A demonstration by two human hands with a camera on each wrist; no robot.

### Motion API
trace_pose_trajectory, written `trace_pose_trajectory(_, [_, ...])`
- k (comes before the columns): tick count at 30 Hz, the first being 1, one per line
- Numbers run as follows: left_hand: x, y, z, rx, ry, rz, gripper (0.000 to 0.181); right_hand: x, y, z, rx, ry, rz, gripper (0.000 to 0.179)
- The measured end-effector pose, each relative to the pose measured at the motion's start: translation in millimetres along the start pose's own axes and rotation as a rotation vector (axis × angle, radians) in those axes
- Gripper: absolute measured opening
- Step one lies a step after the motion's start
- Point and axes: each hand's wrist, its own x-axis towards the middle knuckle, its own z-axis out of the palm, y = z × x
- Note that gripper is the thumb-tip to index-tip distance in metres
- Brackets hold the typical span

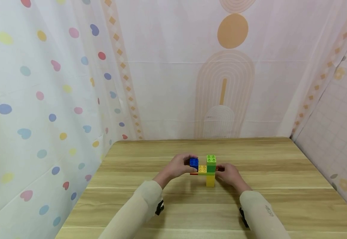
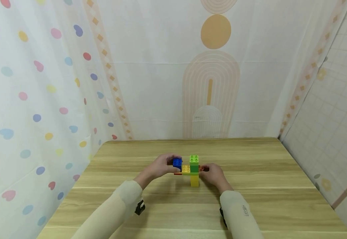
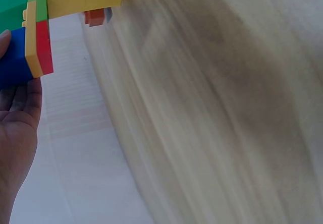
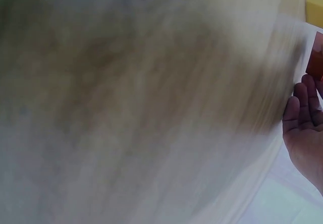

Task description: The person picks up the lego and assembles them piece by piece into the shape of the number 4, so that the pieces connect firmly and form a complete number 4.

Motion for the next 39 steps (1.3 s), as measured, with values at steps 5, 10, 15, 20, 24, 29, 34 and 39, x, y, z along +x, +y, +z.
trace_pose_trajectory(5, [-2.7, -6.1, 1.7, -0.025, 0.039, -0.006, 0.04, -0.2, -7.9, -13.0, 0.099, -0.021, 0.027, 0.032])
trace_pose_trajectory(10, [-5.3, -8.7, 3.6, -0.02, 0.068, -0.016, 0.042, 6.9, -18.9, -34.5, 0.067, 0.039, -0.028, 0.039])
trace_pose_trajectory(15, [-5.4, -9.7, 5.8, 0.0, 0.066, -0.015, 0.051, 12.2, -41.6, -60.7, 0.049, 0.064, -0.041, 0.05])
trace_pose_trajectory(20, [-7.3, -6.0, 8.8, 0.024, 0.058, -0.001, 0.047, 16.2, -65.3, -79.8, 0.073, 0.052, -0.076, 0.053])
trace_pose_trajectory(24, [-9.2, -8.1, 9.5, -0.011, 0.06, 0.0, 0.037, 17.0, -80.5, -85.5, 0.062, 0.034, -0.118, 0.052])
trace_pose_trajectory(29, [-9.2, -17.7, 8.8, -0.041, 0.072, -0.024, 0.037, 13.3, -93.4, -82.1, 0.051, -0.016, -0.135, 0.051])
trace_pose_trajectory(34, [-10.6, -23.3, 9.5, -0.062, 0.076, -0.035, 0.039, 9.9, -101.3, -74.2, 0.047, -0.064, -0.203, 0.043])
trace_pose_trajectory(39, [-11.4, -25.9, 10.7, -0.093, 0.074, -0.016, 0.038, 7.4, -107.5, -66.4, 0.054, -0.106, -0.268, 0.043])
